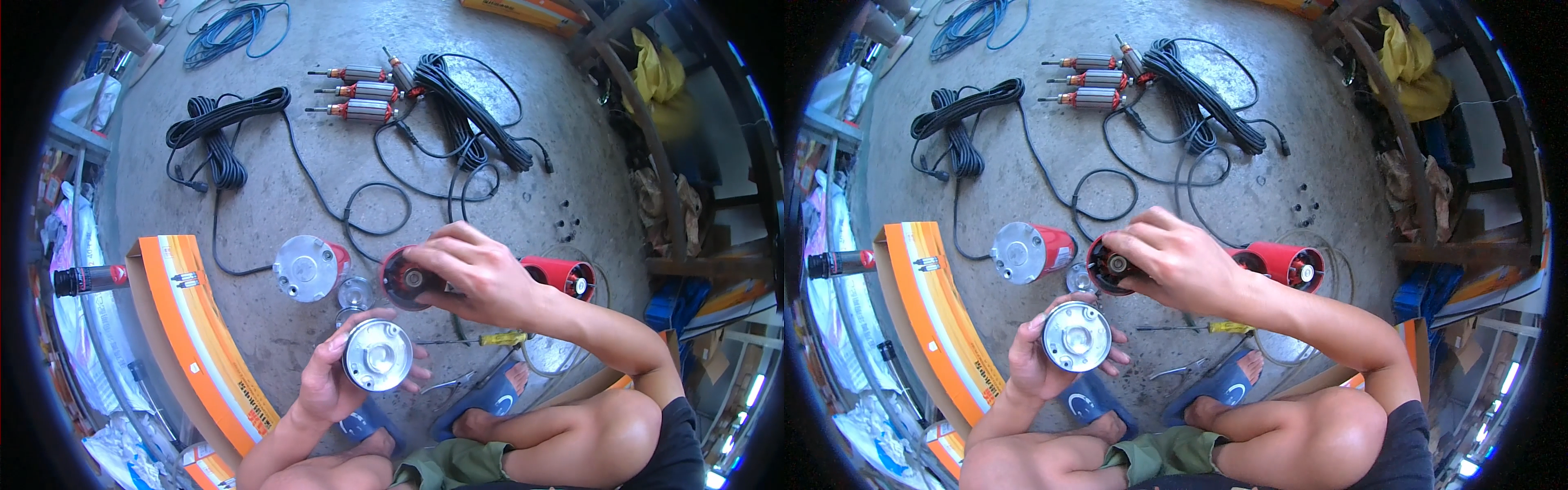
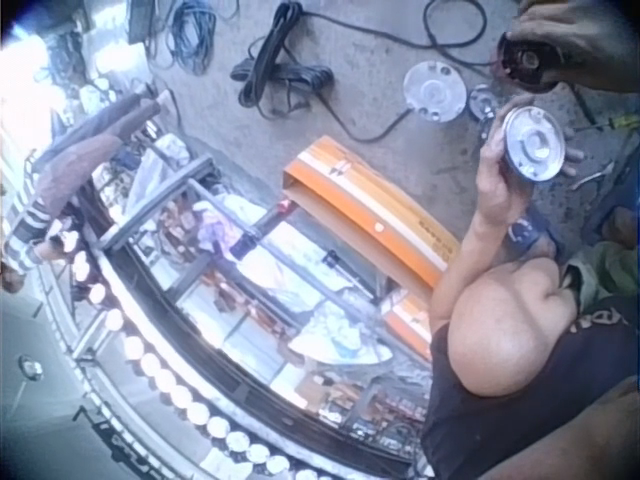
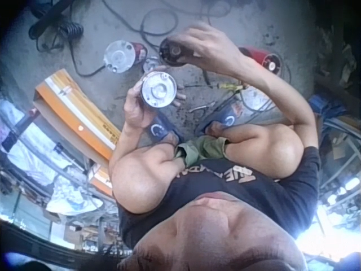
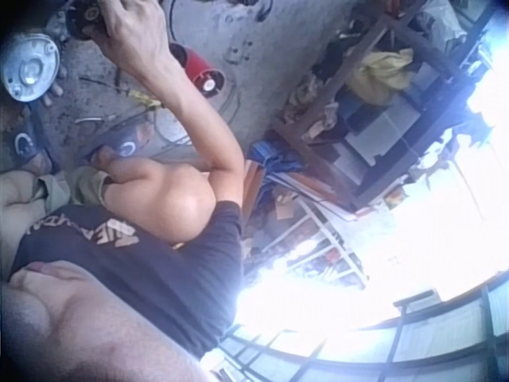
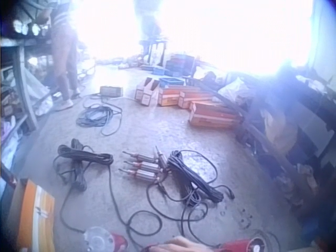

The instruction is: The person assembles multiple motor units by hand, inserting internal components and securing metal end caps with a screwdriver.

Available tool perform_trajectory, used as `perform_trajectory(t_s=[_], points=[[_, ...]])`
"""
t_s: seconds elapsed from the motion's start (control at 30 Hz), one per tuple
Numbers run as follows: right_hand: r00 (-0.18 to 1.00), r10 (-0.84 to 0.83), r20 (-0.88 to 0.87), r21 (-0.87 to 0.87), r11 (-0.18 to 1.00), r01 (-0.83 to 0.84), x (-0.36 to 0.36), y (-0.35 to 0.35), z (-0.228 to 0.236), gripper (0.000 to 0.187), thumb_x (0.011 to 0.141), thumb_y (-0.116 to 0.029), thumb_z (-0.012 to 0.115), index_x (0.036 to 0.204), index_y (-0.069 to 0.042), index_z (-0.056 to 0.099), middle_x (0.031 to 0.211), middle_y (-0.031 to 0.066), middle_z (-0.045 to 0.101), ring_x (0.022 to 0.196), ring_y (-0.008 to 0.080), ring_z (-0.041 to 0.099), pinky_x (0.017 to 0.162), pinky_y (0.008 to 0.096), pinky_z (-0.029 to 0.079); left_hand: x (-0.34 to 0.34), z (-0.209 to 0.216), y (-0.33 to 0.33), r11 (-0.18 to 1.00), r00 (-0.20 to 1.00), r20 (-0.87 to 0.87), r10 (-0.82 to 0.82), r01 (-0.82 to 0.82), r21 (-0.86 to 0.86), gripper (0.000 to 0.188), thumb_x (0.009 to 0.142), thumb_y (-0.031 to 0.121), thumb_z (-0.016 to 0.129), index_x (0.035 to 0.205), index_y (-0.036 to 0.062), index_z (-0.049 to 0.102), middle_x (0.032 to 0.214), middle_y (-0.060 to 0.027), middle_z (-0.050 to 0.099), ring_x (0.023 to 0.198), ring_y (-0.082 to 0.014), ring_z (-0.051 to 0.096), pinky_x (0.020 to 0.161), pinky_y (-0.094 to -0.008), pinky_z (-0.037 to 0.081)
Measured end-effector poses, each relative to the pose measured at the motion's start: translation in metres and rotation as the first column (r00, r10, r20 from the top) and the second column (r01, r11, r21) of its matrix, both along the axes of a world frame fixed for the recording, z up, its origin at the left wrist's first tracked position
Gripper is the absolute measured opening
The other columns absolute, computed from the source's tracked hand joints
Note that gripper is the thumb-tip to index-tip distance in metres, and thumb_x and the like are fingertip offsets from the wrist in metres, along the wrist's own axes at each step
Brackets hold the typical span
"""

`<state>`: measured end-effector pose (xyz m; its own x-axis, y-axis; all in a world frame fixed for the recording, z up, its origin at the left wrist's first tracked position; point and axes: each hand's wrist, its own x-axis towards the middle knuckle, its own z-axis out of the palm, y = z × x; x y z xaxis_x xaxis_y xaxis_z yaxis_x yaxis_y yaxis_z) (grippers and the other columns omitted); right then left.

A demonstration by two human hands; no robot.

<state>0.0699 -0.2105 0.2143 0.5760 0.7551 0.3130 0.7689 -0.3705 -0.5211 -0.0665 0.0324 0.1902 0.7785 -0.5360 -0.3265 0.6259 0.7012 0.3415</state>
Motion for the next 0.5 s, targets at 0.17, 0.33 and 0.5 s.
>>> perform_trajectory(t_s=[0.17, 0.33, 0.5], points=[[0.997, 0.033, 0.066, 0.132, 0.99, -0.042, -0.038, 0.007, 0.043, 0.056, 0.075, -0.038, 0.087, 0.116, -0.004, 0.069, 0.099, 0.0086, 0.067, 0.079, 0.0233, 0.065, 0.065, 0.0349, 0.055, 0.002, 0.017, -0.007, 0.98, 0.985, 0.04, 0.17, -0.173, 0.103, 0.072, 0.103, 0.049, 0.055, 0.156, 0.0069, 0.032, 0.148, -0.0331, 0.051, 0.133, -0.051, 0.057, 0.111, -0.061, 0.049], [1.0, 0.008, 0.027, 0.018, 1.0, -0.009, -0.065, 0.017, 0.043, 0.041, 0.077, -0.03, 0.091, 0.104, -0.005, 0.073, 0.09, 0.0063, 0.068, 0.066, 0.017, 0.064, 0.053, 0.0299, 0.05, 0.005, 0.022, -0.018, 0.962, 0.967, 0.124, 0.225, -0.241, 0.133, 0.071, 0.101, 0.025, 0.072, 0.153, 0.0093, 0.026, 0.149, -0.025, 0.052, 0.139, -0.0367, 0.054, 0.114, -0.0543, 0.049], [0.946, -0.14, -0.293, -0.047, 0.99, 0.132, -0.052, 0.003, 0.065, 0.028, 0.081, -0.01, 0.09, 0.102, -0.002, 0.074, 0.081, 0.0094, 0.071, 0.062, 0.0177, 0.069, 0.055, 0.0309, 0.055, -0.006, 0.02, -0.014, 0.91, 0.976, 0.211, 0.052, -0.133, 0.392, 0.078, 0.099, 0.027, 0.076, 0.154, 0.0032, 0.026, 0.137, -0.0205, 0.059, 0.125, -0.0335, 0.066, 0.099, -0.0479, 0.061]])
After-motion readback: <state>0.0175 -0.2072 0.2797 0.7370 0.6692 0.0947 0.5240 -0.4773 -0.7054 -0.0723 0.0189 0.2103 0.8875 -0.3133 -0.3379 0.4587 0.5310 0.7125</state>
